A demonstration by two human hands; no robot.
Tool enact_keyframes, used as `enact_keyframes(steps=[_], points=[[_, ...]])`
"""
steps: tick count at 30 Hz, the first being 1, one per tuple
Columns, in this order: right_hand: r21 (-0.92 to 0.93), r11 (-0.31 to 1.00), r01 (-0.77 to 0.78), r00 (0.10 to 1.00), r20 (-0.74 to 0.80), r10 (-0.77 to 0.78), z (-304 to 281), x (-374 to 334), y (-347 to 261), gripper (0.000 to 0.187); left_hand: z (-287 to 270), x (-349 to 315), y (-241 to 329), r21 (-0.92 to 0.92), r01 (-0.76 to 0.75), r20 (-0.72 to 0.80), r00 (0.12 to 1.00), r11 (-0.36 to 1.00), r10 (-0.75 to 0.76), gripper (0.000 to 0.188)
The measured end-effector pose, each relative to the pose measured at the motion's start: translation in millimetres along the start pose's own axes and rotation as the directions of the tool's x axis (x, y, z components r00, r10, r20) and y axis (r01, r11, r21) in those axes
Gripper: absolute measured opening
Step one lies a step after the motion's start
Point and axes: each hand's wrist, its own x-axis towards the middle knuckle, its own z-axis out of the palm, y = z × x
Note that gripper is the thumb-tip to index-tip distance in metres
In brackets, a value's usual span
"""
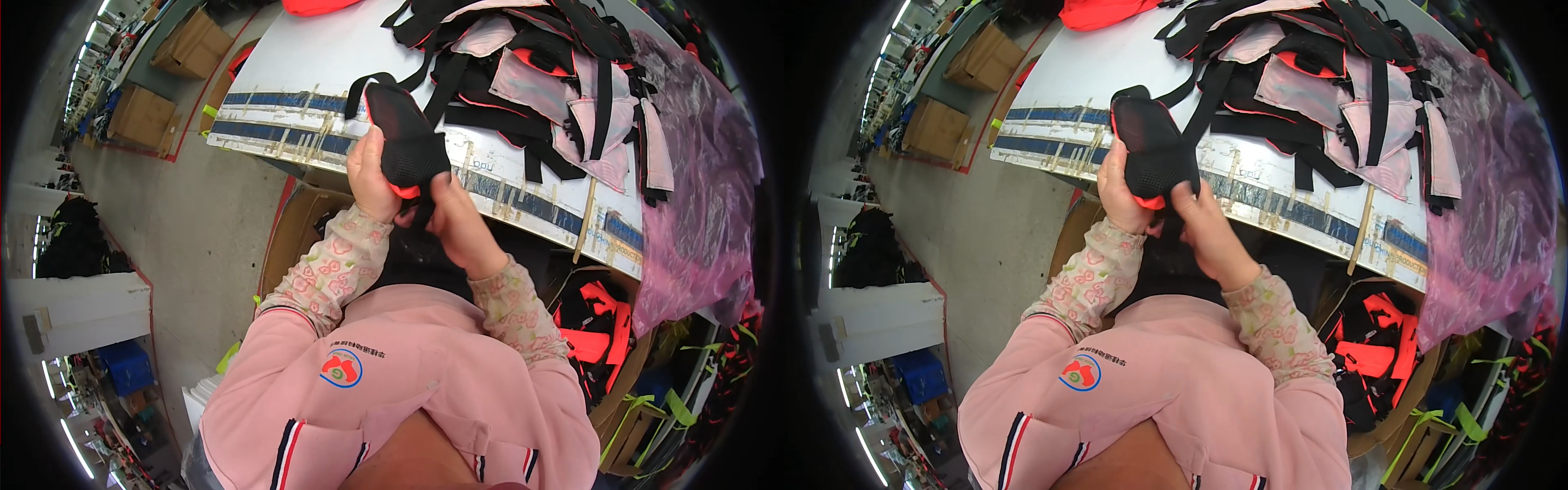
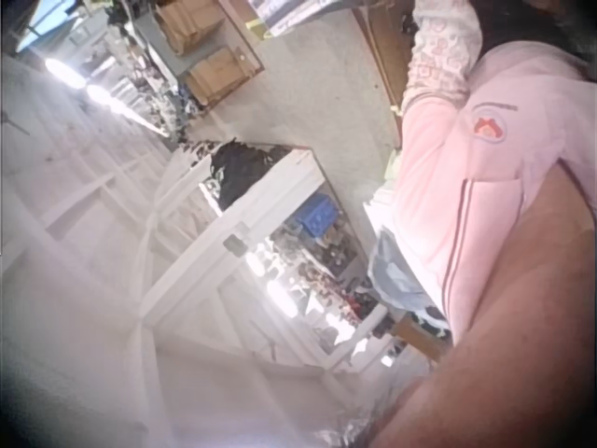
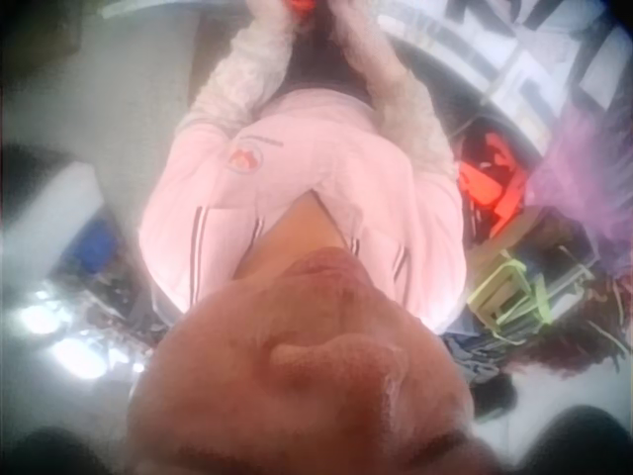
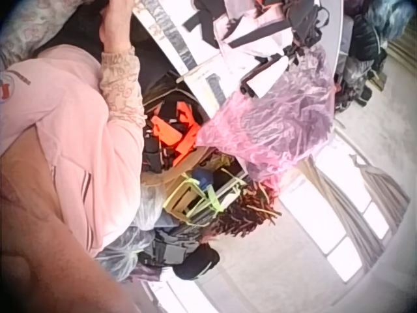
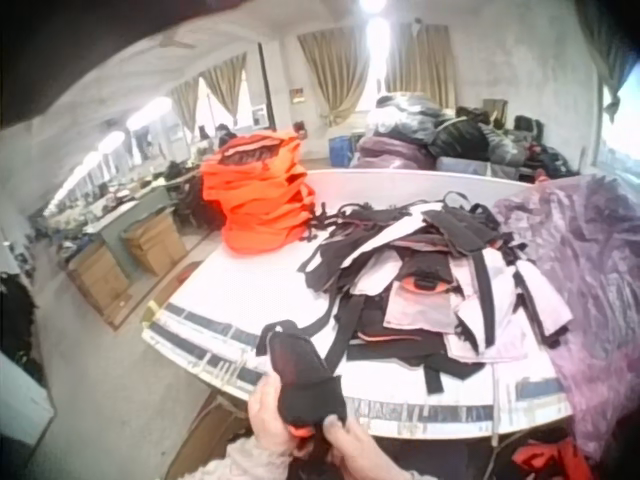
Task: Checking and assembling components of life jackets/vests on a manufacturing workbench.
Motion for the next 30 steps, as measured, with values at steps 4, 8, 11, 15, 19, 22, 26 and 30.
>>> enact_keyframes(steps=[4, 8, 11, 15, 19, 22, 26, 30], points=[[-0.200, 0.967, 0.160, 0.976, -0.118, -0.185, 0, 9, 10, 0.042, -14, 17, -10, 0.533, -0.424, 0.071, 0.885, 0.732, 0.461, 0.016], [-0.651, 0.685, 0.328, 0.857, -0.099, -0.505, -11, 13, 14, 0.050, -16, 20, 14, 0.716, -0.654, 0.533, 0.738, 0.244, 0.415, 0.019], [-0.834, 0.344, 0.432, 0.721, 0.090, -0.687, -7, 9, 9, 0.054, -36, 21, 9, 0.743, -0.354, 0.503, 0.855, 0.568, -0.125, 0.027], [-0.921, 0.124, 0.370, 0.748, 0.216, -0.627, -7, 8, 6, 0.055, -49, 14, -4, 0.607, 0.217, 0.368, 0.776, 0.764, -0.512, 0.033], [-0.921, 0.116, 0.371, 0.755, 0.227, -0.615, -6, 9, 9, 0.056, -37, 7, -2, 0.393, 0.295, 0.283, 0.863, 0.871, -0.419, 0.023], [-0.955, 0.078, 0.286, 0.825, 0.204, -0.527, -2, 10, 7, 0.054, -40, 17, -5, 0.399, 0.261, 0.254, 0.889, 0.879, -0.380, 0.018], [-0.989, 0.082, 0.119, 0.911, 0.077, -0.404, 6, 14, 10, 0.052, -40, 35, -8, 0.665, -0.187, 0.298, 0.954, 0.723, -0.027, 0.017], [-0.994, -0.033, 0.101, 0.907, 0.106, -0.408, 11, 14, 13, 0.042, -32, 60, 0, 0.821, -0.409, 0.265, 0.890, 0.397, 0.370, 0.019]])
